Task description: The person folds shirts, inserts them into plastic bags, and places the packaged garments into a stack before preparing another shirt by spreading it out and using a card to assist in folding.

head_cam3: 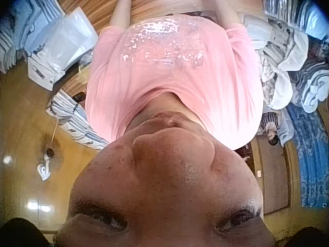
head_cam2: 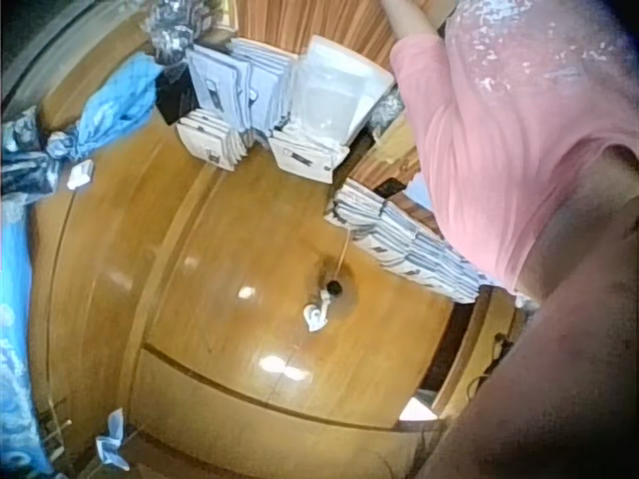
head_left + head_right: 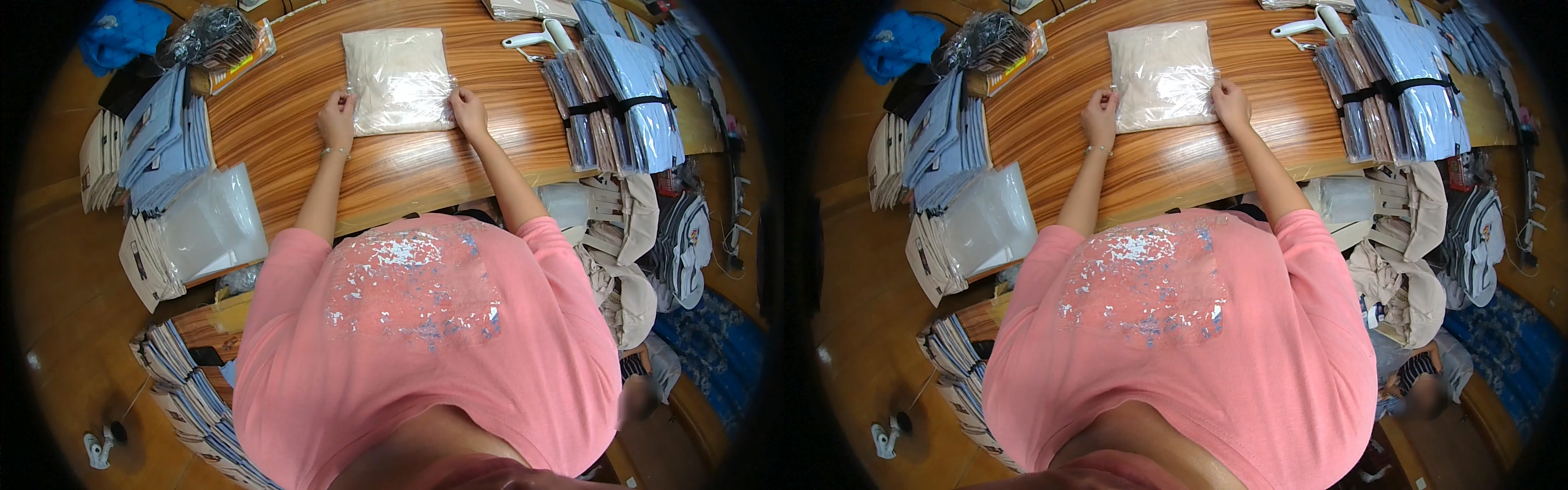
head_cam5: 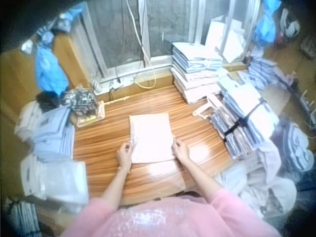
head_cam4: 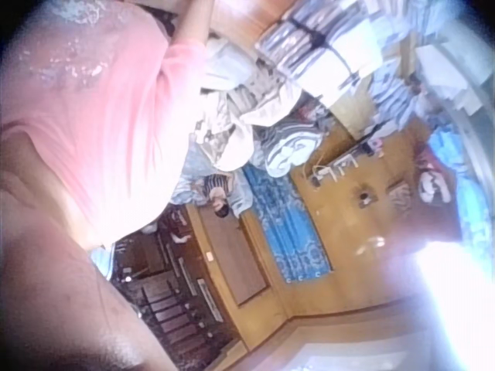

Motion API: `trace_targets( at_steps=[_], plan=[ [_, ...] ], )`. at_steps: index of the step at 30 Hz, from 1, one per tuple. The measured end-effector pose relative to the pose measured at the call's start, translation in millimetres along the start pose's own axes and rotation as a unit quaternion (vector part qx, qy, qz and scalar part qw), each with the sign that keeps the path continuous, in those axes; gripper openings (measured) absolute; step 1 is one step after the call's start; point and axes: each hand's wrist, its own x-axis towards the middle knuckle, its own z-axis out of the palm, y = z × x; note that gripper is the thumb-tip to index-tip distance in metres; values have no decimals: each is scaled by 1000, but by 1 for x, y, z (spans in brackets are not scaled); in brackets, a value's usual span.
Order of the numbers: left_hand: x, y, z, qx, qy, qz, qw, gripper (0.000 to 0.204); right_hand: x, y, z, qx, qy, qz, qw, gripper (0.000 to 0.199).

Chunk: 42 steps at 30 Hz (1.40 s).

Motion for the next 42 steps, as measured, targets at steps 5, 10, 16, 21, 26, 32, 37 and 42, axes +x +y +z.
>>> trace_targets(
  at_steps=[5, 10, 16, 21, 26, 32, 37, 42],
  plan=[
    [2, -1, 1, -11, 1, 13, 1000, 17, 0, 1, 10, -97, 76, -38, 992, 17],
    [2, -1, 3, 20, 8, 36, 999, 16, -3, 0, 16, -173, 96, -74, 978, 24],
    [1, -17, 4, 56, -3, 119, 991, 27, -7, -7, 20, -263, 48, -135, 954, 32],
    [-11, -11, 1, 271, -55, 84, 957, 35, -10, 7, 14, -398, 94, -196, 891, 42],
    [-21, -18, -2, 291, -114, 47, 949, 41, -8, 27, 14, -405, 126, -218, 879, 46],
    [-9, -8, -8, 303, -217, -46, 927, 52, -1, 28, 4, -310, 58, -199, 928, 51],
    [-49, -9, -22, 121, -167, -10, 979, 69, -42, 52, -15, -252, 45, -321, 912, 46],
    [-37, -1, -25, 272, -72, 234, 931, 63, -15, 12, -12, -262, 97, -469, 838, 26]
  ],
)
